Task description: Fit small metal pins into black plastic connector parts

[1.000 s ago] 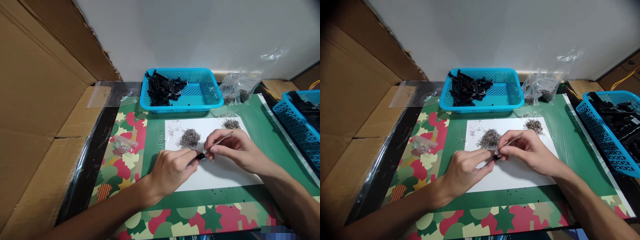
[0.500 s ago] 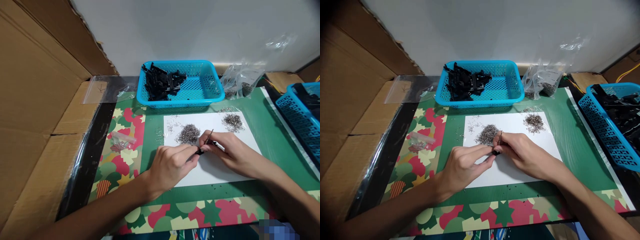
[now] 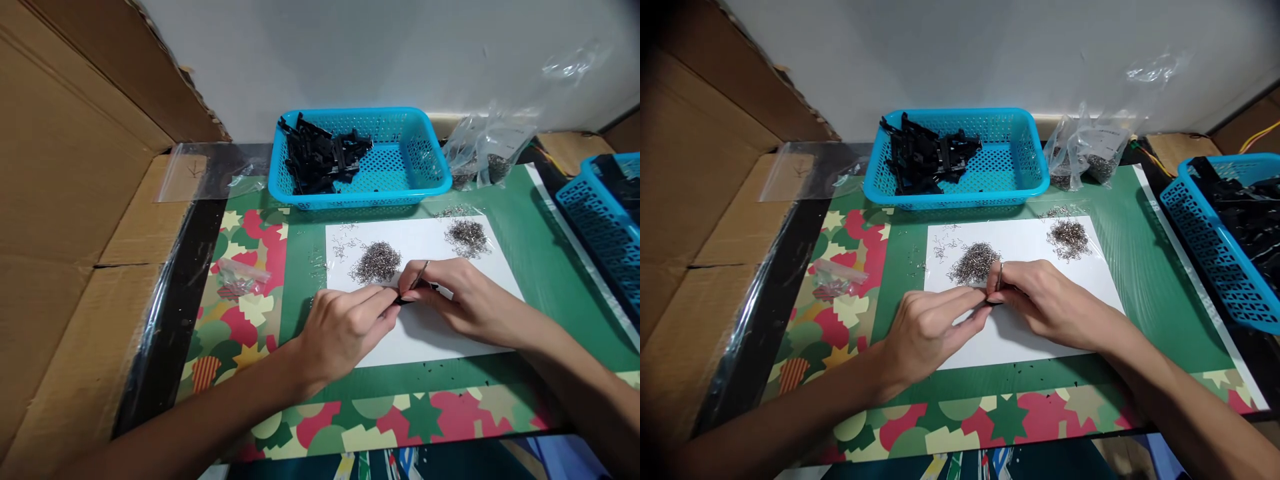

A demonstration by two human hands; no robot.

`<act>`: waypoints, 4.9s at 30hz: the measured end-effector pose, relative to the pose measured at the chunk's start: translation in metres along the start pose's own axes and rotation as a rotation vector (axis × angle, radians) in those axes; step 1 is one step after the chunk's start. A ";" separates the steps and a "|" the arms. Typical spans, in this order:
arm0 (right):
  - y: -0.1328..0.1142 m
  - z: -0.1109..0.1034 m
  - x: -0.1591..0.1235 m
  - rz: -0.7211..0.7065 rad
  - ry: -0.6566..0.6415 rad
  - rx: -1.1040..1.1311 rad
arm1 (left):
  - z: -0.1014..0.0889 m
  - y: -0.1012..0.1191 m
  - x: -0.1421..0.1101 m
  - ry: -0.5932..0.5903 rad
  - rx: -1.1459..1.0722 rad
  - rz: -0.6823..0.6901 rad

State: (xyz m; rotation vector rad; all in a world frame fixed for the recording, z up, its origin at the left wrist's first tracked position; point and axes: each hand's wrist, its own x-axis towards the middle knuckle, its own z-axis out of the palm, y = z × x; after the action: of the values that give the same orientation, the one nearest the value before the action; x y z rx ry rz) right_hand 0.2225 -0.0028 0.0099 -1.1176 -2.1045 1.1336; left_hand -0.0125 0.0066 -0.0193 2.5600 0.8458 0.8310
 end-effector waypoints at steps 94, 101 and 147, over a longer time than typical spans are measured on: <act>0.005 0.005 0.008 0.304 0.429 0.499 | -0.014 -0.009 0.005 -0.225 -0.696 -0.436; 0.014 -0.012 0.007 0.505 0.376 0.340 | -0.013 -0.006 0.003 -0.330 -0.426 -0.353; -0.004 0.009 0.008 0.379 0.370 -0.265 | -0.008 -0.004 0.009 -0.325 -0.313 -0.211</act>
State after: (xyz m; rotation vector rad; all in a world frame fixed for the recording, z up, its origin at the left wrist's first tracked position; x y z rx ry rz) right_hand 0.2097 -0.0010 0.0084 -1.7587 -1.8294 0.7330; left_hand -0.0131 0.0161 -0.0103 2.2034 0.7942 0.4276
